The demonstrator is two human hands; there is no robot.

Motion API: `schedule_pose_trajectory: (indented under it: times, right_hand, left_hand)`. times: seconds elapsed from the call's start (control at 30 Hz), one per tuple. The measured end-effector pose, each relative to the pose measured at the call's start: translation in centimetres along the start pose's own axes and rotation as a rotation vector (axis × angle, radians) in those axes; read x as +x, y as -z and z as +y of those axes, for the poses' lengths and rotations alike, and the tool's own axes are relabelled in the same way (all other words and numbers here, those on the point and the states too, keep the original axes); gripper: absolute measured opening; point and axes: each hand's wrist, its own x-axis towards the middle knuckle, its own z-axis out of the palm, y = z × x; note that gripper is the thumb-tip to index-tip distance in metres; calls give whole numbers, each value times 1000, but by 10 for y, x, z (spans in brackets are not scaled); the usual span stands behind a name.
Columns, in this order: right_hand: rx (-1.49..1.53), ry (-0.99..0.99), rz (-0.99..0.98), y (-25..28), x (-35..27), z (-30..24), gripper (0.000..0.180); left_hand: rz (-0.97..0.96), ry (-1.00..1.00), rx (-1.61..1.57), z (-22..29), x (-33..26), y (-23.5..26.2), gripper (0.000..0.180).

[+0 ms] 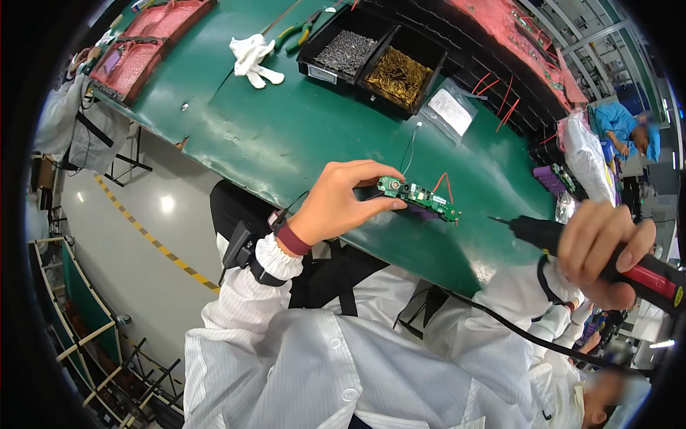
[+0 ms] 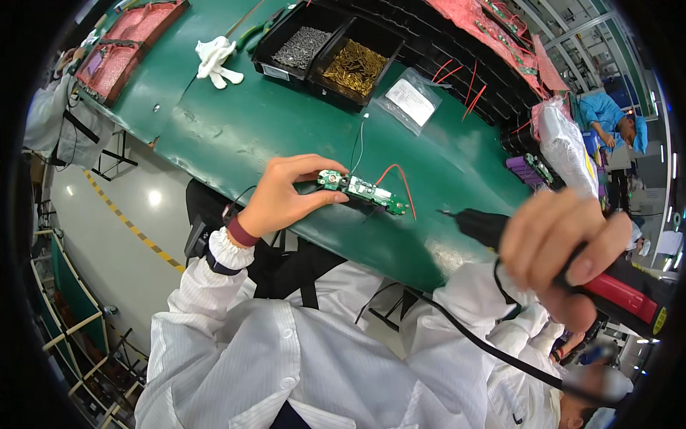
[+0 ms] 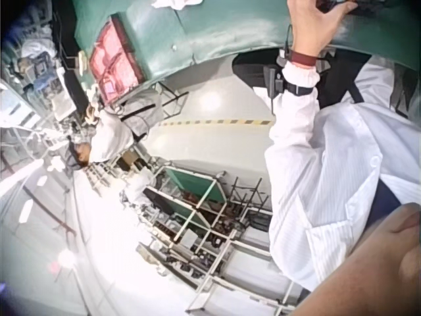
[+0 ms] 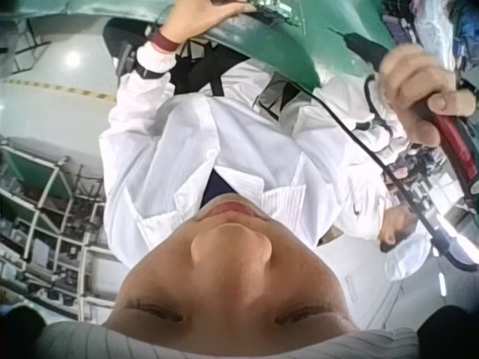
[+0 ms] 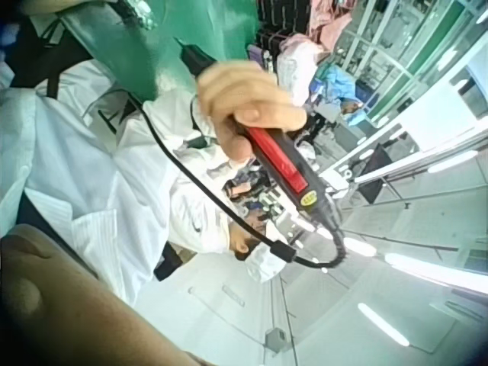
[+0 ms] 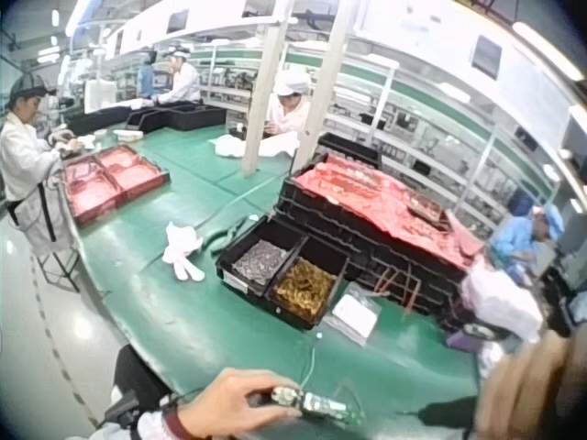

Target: The recorder uses an electric screwdriver to assemble components onto a circuit board and cleans the board/tool with a white cloth.

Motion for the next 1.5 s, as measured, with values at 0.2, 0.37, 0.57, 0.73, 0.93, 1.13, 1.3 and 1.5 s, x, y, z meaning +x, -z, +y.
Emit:
schedule_pose_trajectory:
  times: [0.2,0.37,0.57,0.73,0.93,1.13,1.3,1.5]
  right_hand:
    - [-1432,-443,272,-10,-66,-51,40]
    - [-1777,-481,-67,-29,-123,-8,49]
    - [-1829,-636,-143,-23,-165,10,27]
    - [-1666,-824,-159,-10,-171,15,46]
    - [-1516,-784,95,-42,-139,15,51]
    - [-1072,-641,320,-117,-64,-3,38]
    - [-1063,-644,273,-112,-65,-12,35]
    - [-1180,-715,460,-89,-76,-50,26]
  left_hand:
    - [50,44,-16,3,-2,-3,28]
    - [169,195,-348,7,-23,3,29]
    - [286,253,-565,7,-52,19,34]
    - [283,222,-749,15,-72,26,26]
    - [254,126,-806,27,-71,21,28]
    - [158,-36,-340,46,-49,-1,35]
    - [-10,-129,-262,57,-40,-22,36]
    - [-127,-130,-308,70,-11,-39,44]
